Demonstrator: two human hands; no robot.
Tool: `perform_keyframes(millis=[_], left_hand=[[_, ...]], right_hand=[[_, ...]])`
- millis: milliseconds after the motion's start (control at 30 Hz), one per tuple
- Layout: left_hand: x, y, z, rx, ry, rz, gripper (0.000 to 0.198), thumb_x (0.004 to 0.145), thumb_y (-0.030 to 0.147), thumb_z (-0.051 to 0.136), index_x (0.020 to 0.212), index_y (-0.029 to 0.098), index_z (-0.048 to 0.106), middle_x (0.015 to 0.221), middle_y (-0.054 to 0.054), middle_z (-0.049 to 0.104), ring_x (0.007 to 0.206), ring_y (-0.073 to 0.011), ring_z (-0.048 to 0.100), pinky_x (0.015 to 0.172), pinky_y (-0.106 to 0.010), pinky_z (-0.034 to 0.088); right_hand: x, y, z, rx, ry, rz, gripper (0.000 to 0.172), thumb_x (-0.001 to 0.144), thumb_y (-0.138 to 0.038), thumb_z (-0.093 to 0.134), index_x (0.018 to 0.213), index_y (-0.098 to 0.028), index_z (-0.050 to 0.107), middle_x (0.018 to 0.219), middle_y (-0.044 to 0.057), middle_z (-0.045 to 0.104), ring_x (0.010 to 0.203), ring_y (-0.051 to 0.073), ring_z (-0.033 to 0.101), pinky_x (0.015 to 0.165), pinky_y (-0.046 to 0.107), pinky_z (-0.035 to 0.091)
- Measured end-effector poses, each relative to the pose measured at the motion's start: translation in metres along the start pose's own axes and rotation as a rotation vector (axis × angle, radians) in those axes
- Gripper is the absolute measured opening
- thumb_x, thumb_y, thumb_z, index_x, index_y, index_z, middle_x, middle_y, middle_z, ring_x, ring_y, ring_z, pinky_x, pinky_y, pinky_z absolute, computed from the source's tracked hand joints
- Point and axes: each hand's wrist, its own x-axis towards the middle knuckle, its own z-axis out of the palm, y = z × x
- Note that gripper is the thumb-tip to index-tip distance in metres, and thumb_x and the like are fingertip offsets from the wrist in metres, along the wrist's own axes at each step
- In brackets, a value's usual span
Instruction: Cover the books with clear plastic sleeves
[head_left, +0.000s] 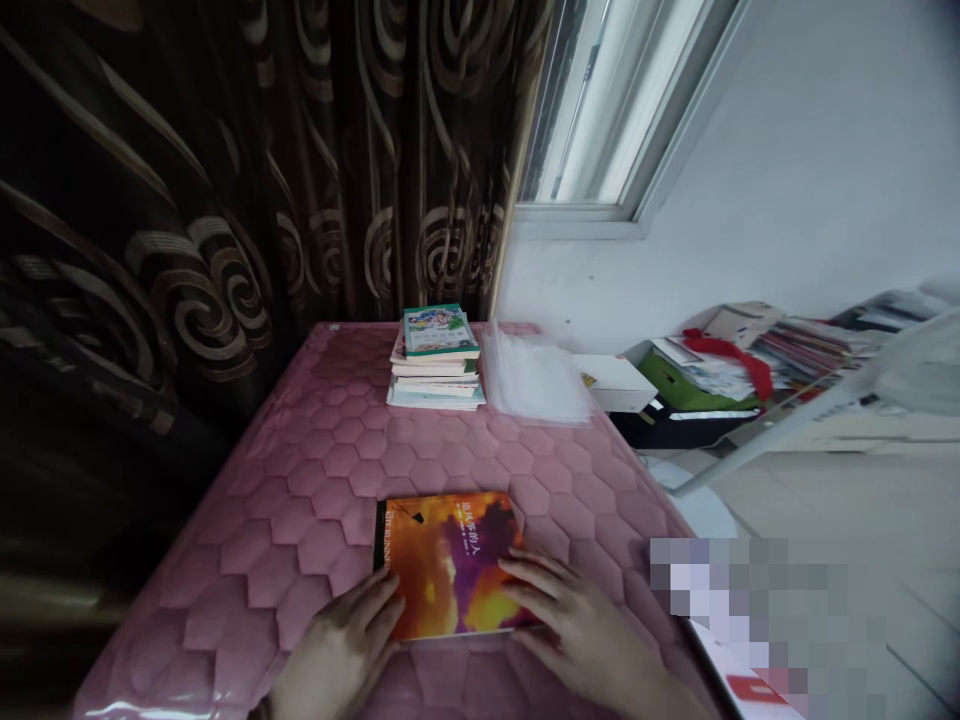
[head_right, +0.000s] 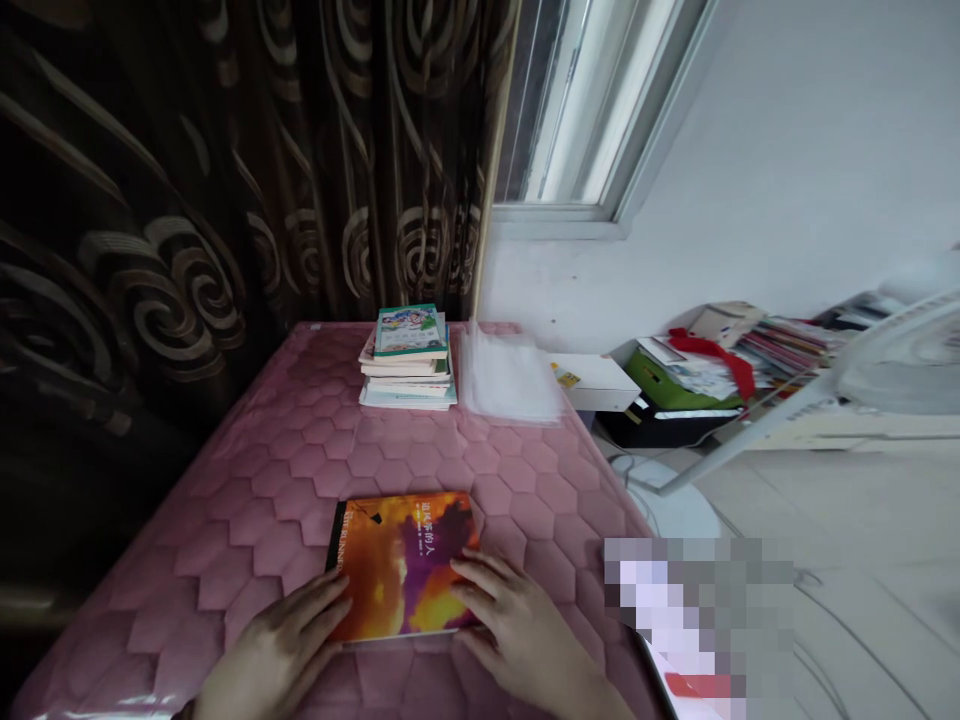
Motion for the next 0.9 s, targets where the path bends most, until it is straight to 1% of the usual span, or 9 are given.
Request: perform_keyframes(millis=[100,200,333,433,500,600,667,800,900], left_hand=[[-0.003,0.001,0.002,-0.034,-0.063,0.018,0.033,0.088,0.02,0.052,0.121,0.021,0.06,0.125,-0.005,0.064,0.115,-0.0202,0.06,0.091,-0.029,0.056],[-0.006,0.0,0.004,-0.056,-0.123,0.049,0.036,0.086,0.014,0.05,0.12,0.022,0.061,0.125,-0.005,0.064,0.114,-0.0224,0.061,0.089,-0.032,0.057],[-0.009,-0.002,0.005,-0.079,-0.107,-0.001,0.038,0.088,0.013,0.05,0.123,0.024,0.06,0.127,-0.003,0.063,0.116,-0.0203,0.059,0.095,-0.032,0.054],[-0.008,-0.003,0.003,-0.109,-0.108,-0.021,0.035,0.09,0.016,0.051,0.123,0.025,0.06,0.125,-0.002,0.064,0.118,-0.0185,0.058,0.099,-0.03,0.051],[-0.007,-0.003,0.0,-0.13,-0.102,-0.017,0.034,0.09,0.016,0.05,0.12,0.026,0.062,0.123,-0.001,0.065,0.118,-0.0176,0.058,0.099,-0.029,0.051],[-0.003,-0.003,-0.007,-0.131,-0.045,-0.014,0.032,0.091,0.015,0.047,0.118,0.025,0.062,0.12,-0.002,0.066,0.113,-0.0166,0.061,0.094,-0.027,0.054],[0.001,-0.002,-0.012,-0.135,0.008,-0.038,0.03,0.092,0.016,0.044,0.115,0.022,0.063,0.117,-0.003,0.068,0.108,-0.0161,0.064,0.091,-0.027,0.055],[0.012,-0.003,-0.018,-0.215,0.148,-0.205,0.028,0.092,0.017,0.042,0.108,0.022,0.065,0.107,-0.004,0.071,0.096,-0.0153,0.068,0.086,-0.026,0.057],[0.021,-0.005,-0.015,-0.305,0.25,-0.34,0.027,0.092,0.021,0.044,0.109,0.022,0.065,0.104,-0.004,0.072,0.095,-0.0169,0.068,0.086,-0.029,0.057]], right_hand=[[-0.002,0.002,0.001,0.016,0.024,-0.014,0.033,0.089,-0.035,0.056,0.119,-0.026,0.064,0.13,0.005,0.059,0.124,0.024,0.049,0.103,0.044,0.044],[-0.004,0.007,0.004,0.039,0.058,-0.029,0.031,0.088,-0.032,0.057,0.118,-0.027,0.064,0.127,0.004,0.061,0.122,0.024,0.051,0.102,0.042,0.046],[-0.005,0.014,0.005,0.082,0.098,-0.029,0.03,0.086,-0.03,0.059,0.116,-0.029,0.065,0.126,0.004,0.061,0.121,0.023,0.051,0.101,0.041,0.046],[-0.005,0.016,0.002,0.076,0.085,-0.025,0.032,0.086,-0.031,0.06,0.117,-0.029,0.064,0.127,0.004,0.061,0.124,0.024,0.049,0.103,0.042,0.044],[-0.005,0.015,-0.002,0.072,0.064,-0.028,0.033,0.086,-0.033,0.06,0.118,-0.028,0.064,0.128,0.005,0.061,0.126,0.025,0.047,0.104,0.043,0.043],[-0.006,0.014,-0.005,0.089,0.048,-0.043,0.035,0.085,-0.033,0.061,0.12,-0.028,0.063,0.13,0.005,0.059,0.128,0.025,0.045,0.104,0.044,0.043],[-0.005,0.016,-0.005,0.118,0.077,-0.042,0.035,0.085,-0.029,0.06,0.119,-0.028,0.063,0.129,0.005,0.06,0.128,0.025,0.046,0.104,0.044,0.043],[0.006,0.029,-0.004,0.259,0.221,-0.027,0.039,0.081,-0.012,0.053,0.114,-0.025,0.066,0.121,0.006,0.065,0.116,0.022,0.057,0.099,0.042,0.047],[0.024,0.037,-0.005,0.414,0.315,-0.017,0.036,0.079,-0.012,0.052,0.108,-0.024,0.069,0.117,0.008,0.067,0.111,0.022,0.06,0.096,0.043,0.049]])
